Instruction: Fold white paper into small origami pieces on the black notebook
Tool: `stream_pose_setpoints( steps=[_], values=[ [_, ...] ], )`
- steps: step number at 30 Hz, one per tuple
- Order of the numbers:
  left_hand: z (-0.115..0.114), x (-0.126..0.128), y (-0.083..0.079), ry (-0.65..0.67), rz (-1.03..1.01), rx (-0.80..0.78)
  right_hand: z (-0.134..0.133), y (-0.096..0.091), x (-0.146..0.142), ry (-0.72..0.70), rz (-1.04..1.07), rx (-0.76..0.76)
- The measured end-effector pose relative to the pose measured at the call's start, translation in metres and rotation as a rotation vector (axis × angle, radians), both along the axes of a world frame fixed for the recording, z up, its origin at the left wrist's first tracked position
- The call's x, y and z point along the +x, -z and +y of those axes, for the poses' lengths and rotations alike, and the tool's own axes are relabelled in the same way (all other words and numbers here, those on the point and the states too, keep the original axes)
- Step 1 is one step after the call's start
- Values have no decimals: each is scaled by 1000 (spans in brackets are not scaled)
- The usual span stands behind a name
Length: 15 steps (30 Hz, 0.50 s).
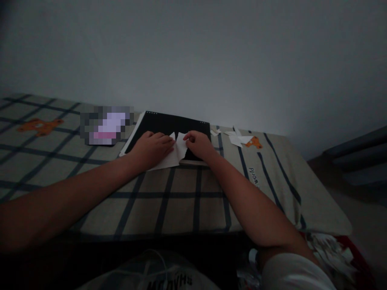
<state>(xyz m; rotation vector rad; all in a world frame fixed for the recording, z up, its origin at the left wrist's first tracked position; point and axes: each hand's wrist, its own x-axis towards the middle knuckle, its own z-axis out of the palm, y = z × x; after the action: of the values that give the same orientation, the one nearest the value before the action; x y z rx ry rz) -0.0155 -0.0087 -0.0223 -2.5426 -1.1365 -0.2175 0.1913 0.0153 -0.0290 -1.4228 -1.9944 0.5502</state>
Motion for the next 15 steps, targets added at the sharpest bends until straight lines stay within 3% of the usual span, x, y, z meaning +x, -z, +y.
stream_pose_setpoints(
  steps=[5, 10, 15],
  values=[
    [-2, 0, 0, -9, 7, 17, 0, -2, 0, 27, 55, -22],
    [3, -3, 0, -26, -6, 40, -2, -6, -2, -16, 157, -162],
    [7, -6, -1, -3, 15, 13, -3, -8, -4, -5, 123, -126]
  ],
)
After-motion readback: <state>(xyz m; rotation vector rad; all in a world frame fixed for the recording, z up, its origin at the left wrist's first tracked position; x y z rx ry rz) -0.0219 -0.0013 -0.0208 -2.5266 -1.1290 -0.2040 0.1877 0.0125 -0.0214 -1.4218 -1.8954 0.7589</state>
